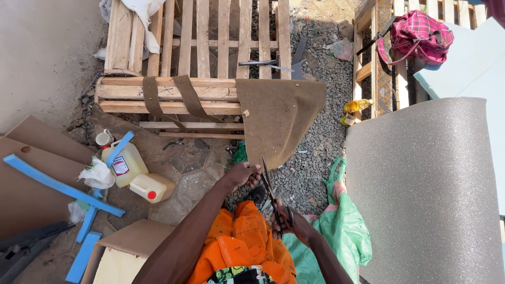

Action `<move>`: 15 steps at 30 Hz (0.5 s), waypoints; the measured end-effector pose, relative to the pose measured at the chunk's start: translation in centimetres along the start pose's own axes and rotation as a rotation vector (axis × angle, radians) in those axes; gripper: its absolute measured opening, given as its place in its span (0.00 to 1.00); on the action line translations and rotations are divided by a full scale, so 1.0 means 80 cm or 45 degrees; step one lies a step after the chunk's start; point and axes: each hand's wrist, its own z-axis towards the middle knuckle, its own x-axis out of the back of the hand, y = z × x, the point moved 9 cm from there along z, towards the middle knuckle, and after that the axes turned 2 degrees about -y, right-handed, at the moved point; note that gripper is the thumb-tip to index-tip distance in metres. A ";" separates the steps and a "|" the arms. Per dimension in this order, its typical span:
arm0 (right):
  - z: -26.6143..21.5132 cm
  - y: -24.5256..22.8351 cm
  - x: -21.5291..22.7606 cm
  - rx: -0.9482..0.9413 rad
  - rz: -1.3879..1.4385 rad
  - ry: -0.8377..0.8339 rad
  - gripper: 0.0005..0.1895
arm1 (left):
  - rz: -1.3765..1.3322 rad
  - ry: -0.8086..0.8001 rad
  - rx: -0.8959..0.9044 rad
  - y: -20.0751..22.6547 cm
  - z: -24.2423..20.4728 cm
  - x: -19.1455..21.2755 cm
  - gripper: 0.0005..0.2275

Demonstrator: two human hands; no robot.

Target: Using scissors to cut through thick fabric straps attached to a wooden pallet frame.

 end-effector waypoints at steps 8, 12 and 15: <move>0.035 -0.043 -0.007 0.162 -0.096 0.334 0.34 | -0.110 0.003 -0.064 0.020 -0.012 -0.007 0.11; 0.026 -0.046 -0.006 0.370 0.063 0.494 0.31 | -0.066 0.078 -0.047 0.009 -0.002 -0.004 0.11; 0.027 -0.041 -0.009 0.305 0.073 0.459 0.29 | -0.012 0.148 -0.072 -0.006 0.003 0.002 0.13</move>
